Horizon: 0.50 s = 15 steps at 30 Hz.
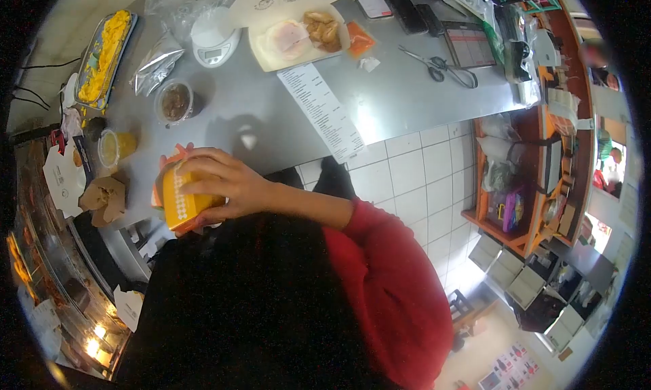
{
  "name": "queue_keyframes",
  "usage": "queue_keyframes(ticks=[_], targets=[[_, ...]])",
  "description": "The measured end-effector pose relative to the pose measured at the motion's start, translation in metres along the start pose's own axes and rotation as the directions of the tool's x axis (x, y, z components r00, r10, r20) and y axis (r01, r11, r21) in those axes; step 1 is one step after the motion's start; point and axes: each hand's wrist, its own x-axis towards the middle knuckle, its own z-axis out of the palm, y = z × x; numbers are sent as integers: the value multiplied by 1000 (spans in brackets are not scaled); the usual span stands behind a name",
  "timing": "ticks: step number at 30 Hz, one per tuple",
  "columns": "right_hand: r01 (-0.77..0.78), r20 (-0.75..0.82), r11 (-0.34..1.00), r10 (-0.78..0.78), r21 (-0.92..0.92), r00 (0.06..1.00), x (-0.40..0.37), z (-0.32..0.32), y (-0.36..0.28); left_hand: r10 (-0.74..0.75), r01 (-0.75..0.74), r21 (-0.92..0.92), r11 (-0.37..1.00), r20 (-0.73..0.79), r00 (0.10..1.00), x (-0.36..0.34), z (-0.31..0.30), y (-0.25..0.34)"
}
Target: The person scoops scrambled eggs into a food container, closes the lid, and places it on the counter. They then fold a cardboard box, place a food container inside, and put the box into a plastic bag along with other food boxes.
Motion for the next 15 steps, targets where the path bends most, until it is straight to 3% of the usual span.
queue_keyframes(ticks=[2, 3, 6, 7, 9, 12, 14, 15], targets=[[71, 11, 987, -70, -145, 997, 4, -29, -10, 94, -75, 125, 989, -153, 984, 9, 27, -20], [106, -27, 987, -110, -123, 994, -2, -39, -10, 34, -49, 152, 987, 94, 995, 23, 36, -36], [172, -136, 984, -176, -36, 975, -27, -82, -5, 29, -49, 132, 990, 153, 988, 53, 44, -87], [169, -164, 986, -166, 0, 972, -37, -104, -3, 127, -170, 279, 945, 165, 978, 62, 46, -112], [167, -221, 986, -156, 30, 963, -54, -152, -2, 318, -385, 537, 750, 217, 923, 81, 58, -177], [96, -235, 992, -73, 85, 969, -82, -233, -1, 453, -568, 771, 287, 413, 790, 130, 73, -264], [128, -237, 991, -113, 48, 965, -97, -269, 3, 476, -501, 840, 207, 361, 802, 148, 62, -302], [136, -231, 991, -132, 2, 964, -102, -285, 5, 485, -403, 868, 289, 230, 843, 150, 32, -311]])
